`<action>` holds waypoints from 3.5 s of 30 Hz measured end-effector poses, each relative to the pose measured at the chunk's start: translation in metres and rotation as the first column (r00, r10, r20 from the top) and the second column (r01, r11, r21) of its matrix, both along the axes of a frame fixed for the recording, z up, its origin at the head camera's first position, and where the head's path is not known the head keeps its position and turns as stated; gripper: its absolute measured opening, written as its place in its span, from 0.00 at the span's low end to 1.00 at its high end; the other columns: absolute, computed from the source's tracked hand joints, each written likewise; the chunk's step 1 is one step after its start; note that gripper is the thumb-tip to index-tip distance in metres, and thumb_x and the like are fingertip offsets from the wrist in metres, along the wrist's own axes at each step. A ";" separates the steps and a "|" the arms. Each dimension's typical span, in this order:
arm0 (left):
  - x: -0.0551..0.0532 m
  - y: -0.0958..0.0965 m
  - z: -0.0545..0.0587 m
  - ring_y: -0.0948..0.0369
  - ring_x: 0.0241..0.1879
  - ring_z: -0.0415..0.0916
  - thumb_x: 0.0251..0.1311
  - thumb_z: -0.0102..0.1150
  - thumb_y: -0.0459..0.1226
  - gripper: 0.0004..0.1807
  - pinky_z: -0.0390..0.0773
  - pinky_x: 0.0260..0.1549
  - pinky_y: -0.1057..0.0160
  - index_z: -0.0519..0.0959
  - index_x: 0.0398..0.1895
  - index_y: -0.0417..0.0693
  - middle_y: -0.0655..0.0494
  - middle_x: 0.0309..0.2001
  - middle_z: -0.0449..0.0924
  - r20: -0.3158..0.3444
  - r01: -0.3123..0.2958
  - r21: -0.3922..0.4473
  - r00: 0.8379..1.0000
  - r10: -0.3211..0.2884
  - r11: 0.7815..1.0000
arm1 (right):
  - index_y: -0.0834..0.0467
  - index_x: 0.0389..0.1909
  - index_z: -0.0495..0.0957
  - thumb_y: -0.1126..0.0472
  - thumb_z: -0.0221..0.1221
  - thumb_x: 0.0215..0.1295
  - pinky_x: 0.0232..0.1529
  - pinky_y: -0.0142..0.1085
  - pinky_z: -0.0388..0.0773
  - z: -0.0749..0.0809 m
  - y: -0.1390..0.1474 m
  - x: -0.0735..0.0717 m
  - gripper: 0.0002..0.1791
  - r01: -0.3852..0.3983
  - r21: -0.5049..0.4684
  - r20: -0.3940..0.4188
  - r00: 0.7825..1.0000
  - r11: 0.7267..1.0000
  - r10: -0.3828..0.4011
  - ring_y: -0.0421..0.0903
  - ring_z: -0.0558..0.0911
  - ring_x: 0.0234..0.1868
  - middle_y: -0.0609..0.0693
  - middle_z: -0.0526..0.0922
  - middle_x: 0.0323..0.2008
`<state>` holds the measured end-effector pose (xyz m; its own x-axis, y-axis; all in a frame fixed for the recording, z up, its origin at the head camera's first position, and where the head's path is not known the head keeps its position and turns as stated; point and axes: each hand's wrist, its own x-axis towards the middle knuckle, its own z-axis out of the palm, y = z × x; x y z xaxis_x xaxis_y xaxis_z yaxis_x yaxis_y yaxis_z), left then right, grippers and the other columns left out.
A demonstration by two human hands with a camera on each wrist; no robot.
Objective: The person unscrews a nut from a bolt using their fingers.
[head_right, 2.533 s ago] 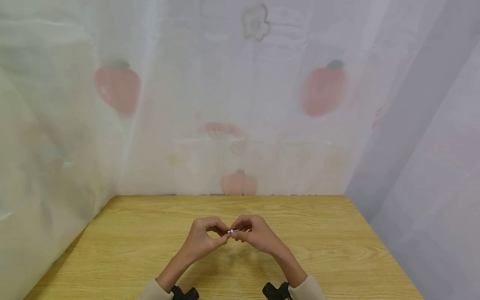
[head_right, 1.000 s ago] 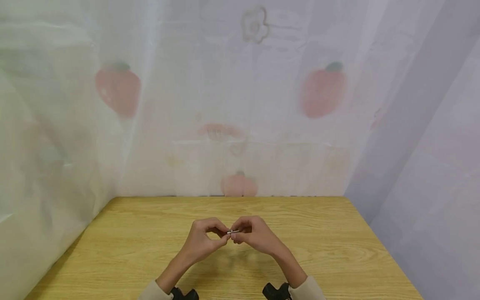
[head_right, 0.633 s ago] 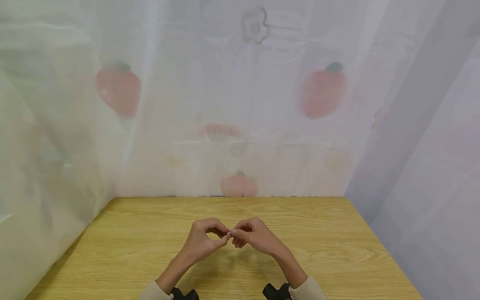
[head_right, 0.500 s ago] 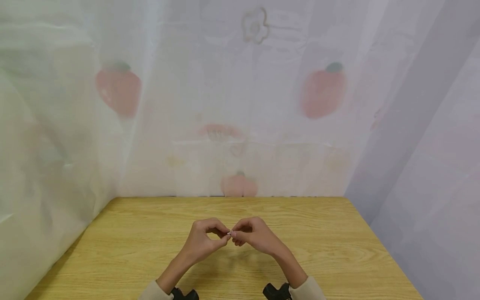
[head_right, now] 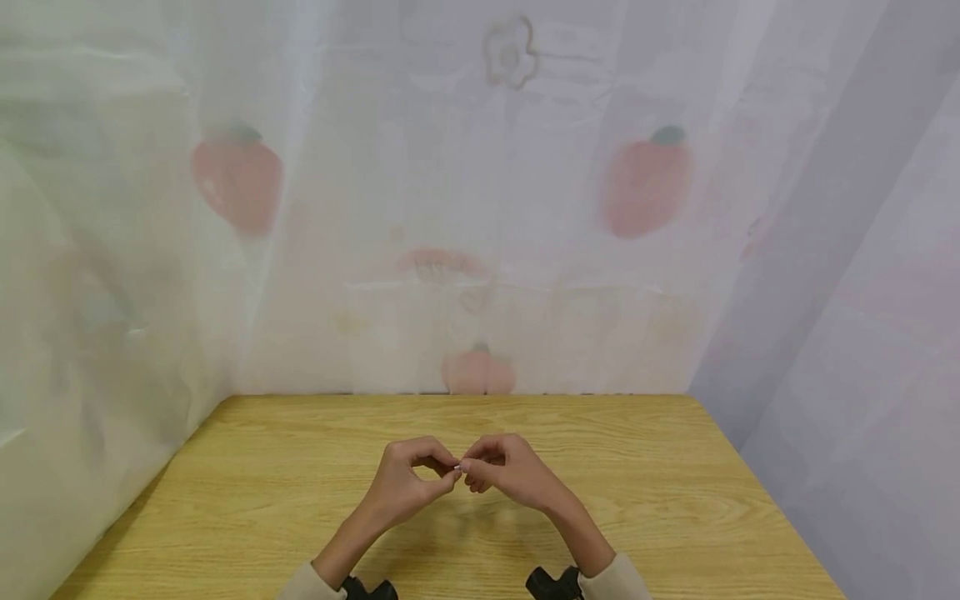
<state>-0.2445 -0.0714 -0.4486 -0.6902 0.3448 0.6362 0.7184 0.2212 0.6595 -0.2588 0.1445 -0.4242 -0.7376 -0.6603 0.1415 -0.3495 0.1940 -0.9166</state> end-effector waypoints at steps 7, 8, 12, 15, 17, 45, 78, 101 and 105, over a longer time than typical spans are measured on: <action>0.001 0.000 0.001 0.71 0.28 0.81 0.55 0.66 0.33 0.05 0.84 0.30 0.67 0.84 0.31 0.56 0.61 0.30 0.85 0.014 -0.009 -0.004 1.000 0.009 1.000 | 0.62 0.44 0.80 0.53 0.49 0.74 0.42 0.54 0.82 0.000 0.001 0.000 0.17 -0.036 -0.008 0.050 0.998 0.999 0.036 0.51 0.85 0.34 0.67 0.83 0.37; 0.001 0.000 0.001 0.71 0.27 0.81 0.55 0.66 0.33 0.06 0.84 0.30 0.66 0.84 0.31 0.56 0.61 0.30 0.85 0.014 -0.009 -0.004 1.000 0.009 1.000 | 0.62 0.44 0.80 0.54 0.49 0.74 0.42 0.53 0.83 0.000 0.001 0.000 0.17 -0.030 -0.007 0.045 0.999 1.000 0.030 0.52 0.85 0.35 0.67 0.83 0.37; 0.001 0.000 0.002 0.71 0.28 0.81 0.55 0.66 0.33 0.06 0.85 0.29 0.65 0.84 0.30 0.57 0.63 0.30 0.84 0.021 -0.010 -0.004 1.000 0.010 1.000 | 0.61 0.45 0.80 0.56 0.52 0.72 0.40 0.47 0.84 0.001 0.001 0.001 0.14 -0.010 -0.010 0.014 1.000 1.000 0.010 0.51 0.85 0.35 0.66 0.83 0.38; 0.001 0.000 0.002 0.71 0.28 0.81 0.54 0.66 0.33 0.06 0.85 0.29 0.67 0.84 0.30 0.56 0.63 0.30 0.84 0.026 -0.008 -0.004 1.000 0.008 1.000 | 0.61 0.44 0.80 0.57 0.55 0.70 0.39 0.44 0.85 0.000 0.001 0.001 0.12 0.003 -0.010 -0.009 1.000 1.000 -0.004 0.47 0.85 0.34 0.66 0.83 0.37; 0.001 0.000 0.001 0.71 0.28 0.81 0.54 0.66 0.33 0.06 0.85 0.30 0.67 0.84 0.30 0.56 0.63 0.31 0.84 0.028 -0.007 -0.003 1.000 0.007 1.000 | 0.61 0.44 0.79 0.58 0.57 0.69 0.38 0.43 0.85 0.000 0.000 0.001 0.11 0.015 -0.007 -0.025 1.000 1.000 -0.015 0.46 0.85 0.33 0.66 0.83 0.36; 0.022 0.004 0.030 0.63 0.27 0.82 0.51 0.66 0.24 0.05 0.85 0.28 0.64 0.84 0.29 0.41 0.48 0.29 0.85 0.031 -0.012 0.011 0.999 0.011 1.000 | 0.64 0.45 0.77 0.61 0.58 0.67 0.35 0.43 0.85 0.000 0.000 0.001 0.11 -0.026 -0.060 -0.048 0.999 0.998 0.023 0.43 0.84 0.30 0.68 0.82 0.34; 0.022 0.004 0.033 0.63 0.27 0.83 0.52 0.65 0.25 0.04 0.85 0.29 0.65 0.84 0.31 0.39 0.47 0.30 0.86 0.054 0.007 0.022 0.999 -0.008 1.000 | 0.64 0.47 0.76 0.63 0.58 0.68 0.34 0.43 0.85 0.000 0.001 0.000 0.11 -0.016 -0.082 -0.068 0.998 0.997 0.010 0.43 0.84 0.29 0.69 0.82 0.33; 0.021 0.005 0.032 0.58 0.27 0.84 0.51 0.65 0.23 0.06 0.86 0.28 0.60 0.84 0.30 0.39 0.45 0.29 0.86 0.054 0.021 0.034 0.998 -0.022 0.999 | 0.65 0.45 0.77 0.63 0.60 0.66 0.37 0.45 0.85 0.000 0.001 -0.001 0.11 -0.028 -0.094 -0.080 0.997 0.995 0.021 0.45 0.85 0.33 0.67 0.82 0.36; 0.022 0.005 0.032 0.56 0.27 0.84 0.51 0.65 0.23 0.05 0.86 0.28 0.60 0.84 0.29 0.39 0.44 0.29 0.86 0.059 0.022 0.036 0.998 -0.024 0.999 | 0.63 0.46 0.77 0.62 0.61 0.64 0.37 0.45 0.85 0.001 0.001 0.000 0.12 -0.021 -0.074 -0.063 0.998 0.997 0.016 0.48 0.85 0.34 0.66 0.82 0.36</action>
